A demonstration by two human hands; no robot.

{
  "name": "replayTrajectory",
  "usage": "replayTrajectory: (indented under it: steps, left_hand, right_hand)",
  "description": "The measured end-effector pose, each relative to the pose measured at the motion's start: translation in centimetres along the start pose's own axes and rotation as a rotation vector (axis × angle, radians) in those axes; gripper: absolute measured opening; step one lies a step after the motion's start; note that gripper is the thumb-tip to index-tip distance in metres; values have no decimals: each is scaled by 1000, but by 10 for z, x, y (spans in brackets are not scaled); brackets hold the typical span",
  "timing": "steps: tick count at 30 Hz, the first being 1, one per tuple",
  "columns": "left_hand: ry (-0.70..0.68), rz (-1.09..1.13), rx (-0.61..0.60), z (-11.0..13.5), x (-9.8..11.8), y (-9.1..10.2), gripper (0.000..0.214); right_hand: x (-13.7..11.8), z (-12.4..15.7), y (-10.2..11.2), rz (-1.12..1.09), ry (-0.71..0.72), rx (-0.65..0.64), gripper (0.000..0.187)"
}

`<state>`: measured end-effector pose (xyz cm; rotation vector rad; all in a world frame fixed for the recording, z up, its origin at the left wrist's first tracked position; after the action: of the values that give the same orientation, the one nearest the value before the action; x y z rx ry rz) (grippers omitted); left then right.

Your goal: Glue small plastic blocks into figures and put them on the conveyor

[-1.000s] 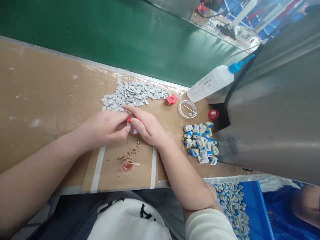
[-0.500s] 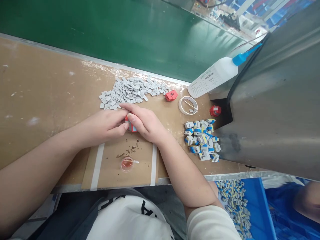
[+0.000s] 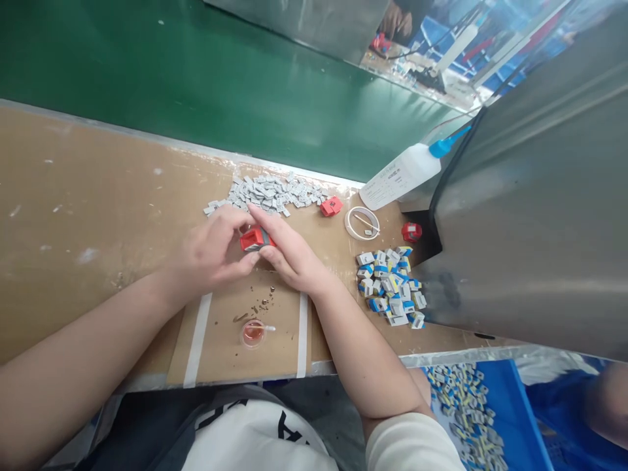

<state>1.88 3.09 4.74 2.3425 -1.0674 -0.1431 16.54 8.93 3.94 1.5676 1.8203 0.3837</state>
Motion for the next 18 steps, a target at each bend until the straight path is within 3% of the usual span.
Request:
replayTrajectory:
  steps: [6,14,16,18]
  left_hand:
    - [-91,-6,56,-1,3,7,33]
    - [-214,69,110,-1,17,19,37]
    - [-215,135,39,-1,18,13,34]
    - [-145,179,-80,-1,16,2,32]
  right_hand:
    - [-1,3,4,-3,-40,44,61]
    - [-20,14,5,-242,-160,80,62]
    - [-20,31,12,-280,-250,240,59]
    - [-15,60,23,-288,-369,525,47]
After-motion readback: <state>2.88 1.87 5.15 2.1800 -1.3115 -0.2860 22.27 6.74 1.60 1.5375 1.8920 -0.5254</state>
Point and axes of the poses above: each hand's wrist, its own z-axis away from the middle knuckle, its own y-axis out of the back of the hand, x = y × z, the point moved 6 cm from there along -z, towards the middle knuckle, and after that the axes turned 1 degree about -y, right-handed, at the moved point
